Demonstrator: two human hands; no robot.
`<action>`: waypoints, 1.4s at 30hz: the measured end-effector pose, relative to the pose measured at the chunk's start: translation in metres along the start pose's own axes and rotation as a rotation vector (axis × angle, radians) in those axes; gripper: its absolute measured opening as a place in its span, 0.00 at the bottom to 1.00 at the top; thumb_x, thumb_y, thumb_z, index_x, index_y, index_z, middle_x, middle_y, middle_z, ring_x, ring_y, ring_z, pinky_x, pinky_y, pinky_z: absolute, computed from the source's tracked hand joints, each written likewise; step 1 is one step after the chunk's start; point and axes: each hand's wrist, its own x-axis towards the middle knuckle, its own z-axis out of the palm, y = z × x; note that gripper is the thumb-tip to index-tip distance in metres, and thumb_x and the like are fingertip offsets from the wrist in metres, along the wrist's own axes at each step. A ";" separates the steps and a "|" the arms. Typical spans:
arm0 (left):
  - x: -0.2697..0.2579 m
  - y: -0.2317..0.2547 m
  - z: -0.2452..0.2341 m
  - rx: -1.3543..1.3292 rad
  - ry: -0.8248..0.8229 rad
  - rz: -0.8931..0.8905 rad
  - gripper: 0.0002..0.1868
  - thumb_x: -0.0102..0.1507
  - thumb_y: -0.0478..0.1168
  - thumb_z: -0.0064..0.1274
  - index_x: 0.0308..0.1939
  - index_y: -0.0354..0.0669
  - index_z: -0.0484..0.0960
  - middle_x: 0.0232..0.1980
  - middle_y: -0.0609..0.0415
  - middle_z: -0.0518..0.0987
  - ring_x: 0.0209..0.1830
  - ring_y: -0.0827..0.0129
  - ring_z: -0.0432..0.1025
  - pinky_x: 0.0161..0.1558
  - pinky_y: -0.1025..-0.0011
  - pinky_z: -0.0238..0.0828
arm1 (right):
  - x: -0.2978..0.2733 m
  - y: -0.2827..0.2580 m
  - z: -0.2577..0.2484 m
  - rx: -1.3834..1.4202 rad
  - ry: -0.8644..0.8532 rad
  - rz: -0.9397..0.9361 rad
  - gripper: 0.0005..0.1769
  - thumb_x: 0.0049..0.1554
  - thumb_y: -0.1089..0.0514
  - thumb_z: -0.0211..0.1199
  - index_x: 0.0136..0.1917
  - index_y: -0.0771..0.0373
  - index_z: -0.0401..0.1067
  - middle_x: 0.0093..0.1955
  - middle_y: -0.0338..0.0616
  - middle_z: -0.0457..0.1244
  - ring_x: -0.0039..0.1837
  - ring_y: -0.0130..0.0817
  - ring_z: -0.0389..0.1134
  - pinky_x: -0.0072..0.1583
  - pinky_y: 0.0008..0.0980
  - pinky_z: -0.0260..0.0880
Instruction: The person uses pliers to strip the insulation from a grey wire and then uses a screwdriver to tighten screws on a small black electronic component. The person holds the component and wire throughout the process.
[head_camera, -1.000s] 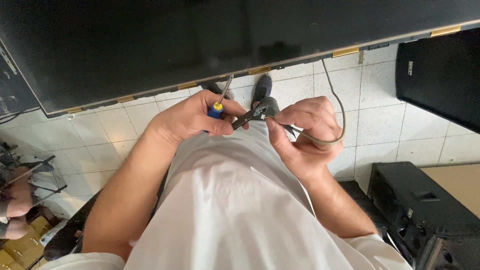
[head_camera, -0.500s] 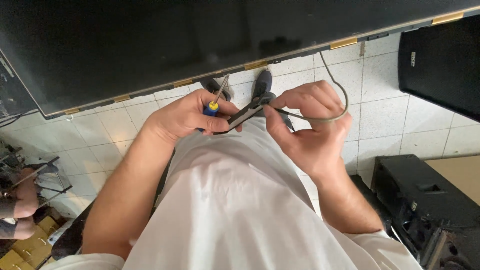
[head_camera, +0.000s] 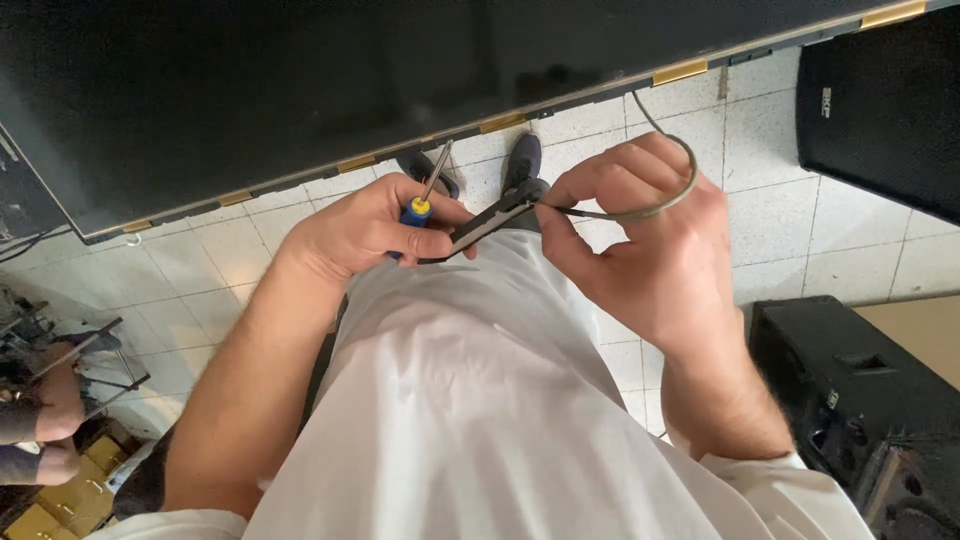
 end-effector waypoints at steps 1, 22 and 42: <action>0.001 -0.002 -0.001 0.000 -0.001 -0.001 0.20 0.63 0.40 0.66 0.57 0.32 0.90 0.47 0.48 0.91 0.32 0.75 0.69 0.27 0.79 0.62 | 0.001 0.000 -0.001 0.000 0.000 0.001 0.11 0.63 0.71 0.78 0.49 0.60 0.77 0.47 0.36 0.71 0.50 0.42 0.67 0.53 0.40 0.70; -0.002 0.005 -0.006 0.059 -0.102 0.081 0.16 0.64 0.42 0.65 0.49 0.34 0.94 0.32 0.57 0.81 0.25 0.77 0.63 0.30 0.81 0.58 | 0.007 0.003 -0.002 -0.053 -0.034 -0.113 0.13 0.66 0.73 0.79 0.47 0.59 0.79 0.44 0.36 0.69 0.47 0.42 0.64 0.52 0.40 0.69; 0.008 -0.037 -0.011 -0.175 -0.003 -0.010 0.18 0.63 0.36 0.67 0.56 0.33 0.87 0.49 0.37 0.91 0.33 0.74 0.72 0.26 0.79 0.61 | -0.003 0.005 0.013 0.191 0.006 0.087 0.07 0.69 0.69 0.77 0.53 0.65 0.79 0.52 0.45 0.73 0.55 0.44 0.73 0.61 0.41 0.72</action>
